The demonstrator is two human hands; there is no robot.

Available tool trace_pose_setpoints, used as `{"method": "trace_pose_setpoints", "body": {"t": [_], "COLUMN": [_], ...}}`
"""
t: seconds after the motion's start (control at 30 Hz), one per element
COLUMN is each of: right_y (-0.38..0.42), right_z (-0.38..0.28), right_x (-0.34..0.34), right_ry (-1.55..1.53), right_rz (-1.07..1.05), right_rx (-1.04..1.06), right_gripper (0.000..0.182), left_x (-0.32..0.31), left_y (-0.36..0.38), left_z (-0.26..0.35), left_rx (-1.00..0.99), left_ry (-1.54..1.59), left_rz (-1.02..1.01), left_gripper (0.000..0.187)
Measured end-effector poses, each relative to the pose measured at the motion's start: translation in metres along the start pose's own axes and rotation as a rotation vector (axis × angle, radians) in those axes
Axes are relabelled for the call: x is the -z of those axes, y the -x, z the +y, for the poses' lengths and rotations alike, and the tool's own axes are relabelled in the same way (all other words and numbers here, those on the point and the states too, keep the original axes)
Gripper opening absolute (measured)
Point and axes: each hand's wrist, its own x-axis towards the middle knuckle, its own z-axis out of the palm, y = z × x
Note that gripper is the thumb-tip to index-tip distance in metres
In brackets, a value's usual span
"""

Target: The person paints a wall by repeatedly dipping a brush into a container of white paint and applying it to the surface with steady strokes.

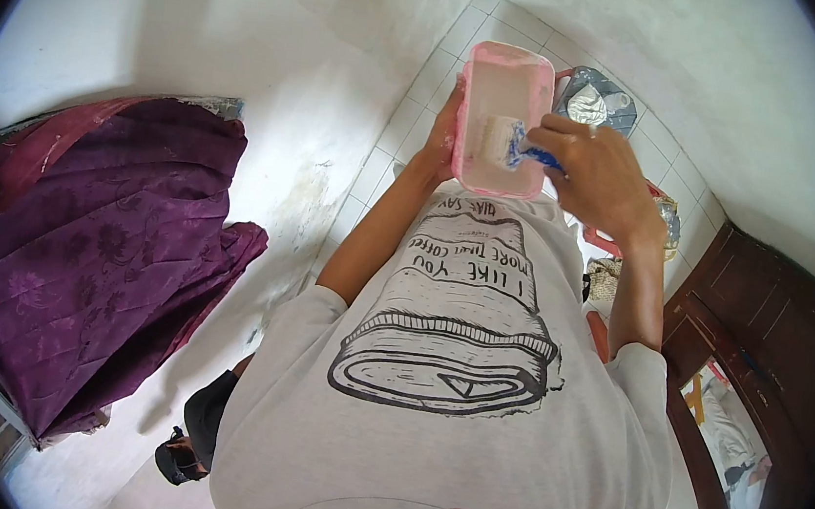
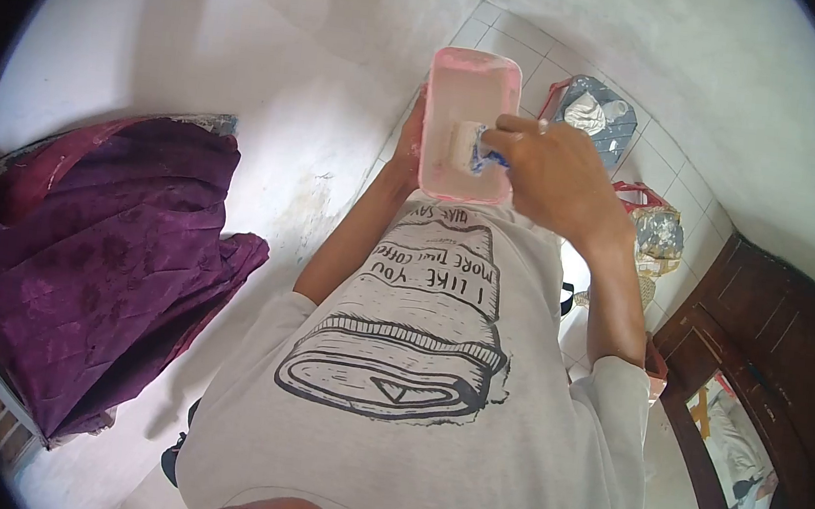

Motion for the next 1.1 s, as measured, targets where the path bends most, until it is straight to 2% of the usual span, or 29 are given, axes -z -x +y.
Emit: {"method": "trace_pose_setpoints", "body": {"t": [0.07,0.2,0.33,0.5,0.57,0.67,0.87,1.1], "right_y": [0.001,0.008,0.005,0.001,0.002,-0.002,-0.005,-0.002], "right_z": [0.006,0.011,0.018,0.023,0.022,0.004,-0.005,-0.001], "right_x": [0.005,0.008,0.008,-0.010,-0.015,-0.014,-0.024,-0.039], "right_ry": [-0.120,-0.142,-0.160,-0.091,-0.071,-0.084,-0.160,-0.192], "right_rz": [0.048,0.071,0.003,-0.032,0.015,0.040,0.207,0.280], "right_rx": [-0.058,-0.126,-0.018,0.008,0.059,0.067,0.071,0.134], "right_gripper": [0.038,0.044,0.037,0.030,0.029,0.027,0.028,0.035], "left_x": [-0.003,0.005,0.022,0.029,0.033,0.042,0.012,0.035], "left_y": [0.004,0.005,0.005,0.006,0.006,-0.007,-0.014,-0.013], "left_z": [0.007,0.015,0.014,0.007,0.001,-0.011,-0.001,-0.005], "left_rx": [-0.044,-0.040,0.076,0.080,0.076,0.049,-0.077,-0.053], "left_ry": [0.002,-0.090,-0.114,-0.050,-0.031,0.008,0.093,0.096], "left_rz": [-0.016,0.051,0.097,0.006,-0.027,0.037,-0.039,-0.077], "left_gripper": [0.074,0.074,0.073,0.072,0.072,0.071,0.072,0.072]}}
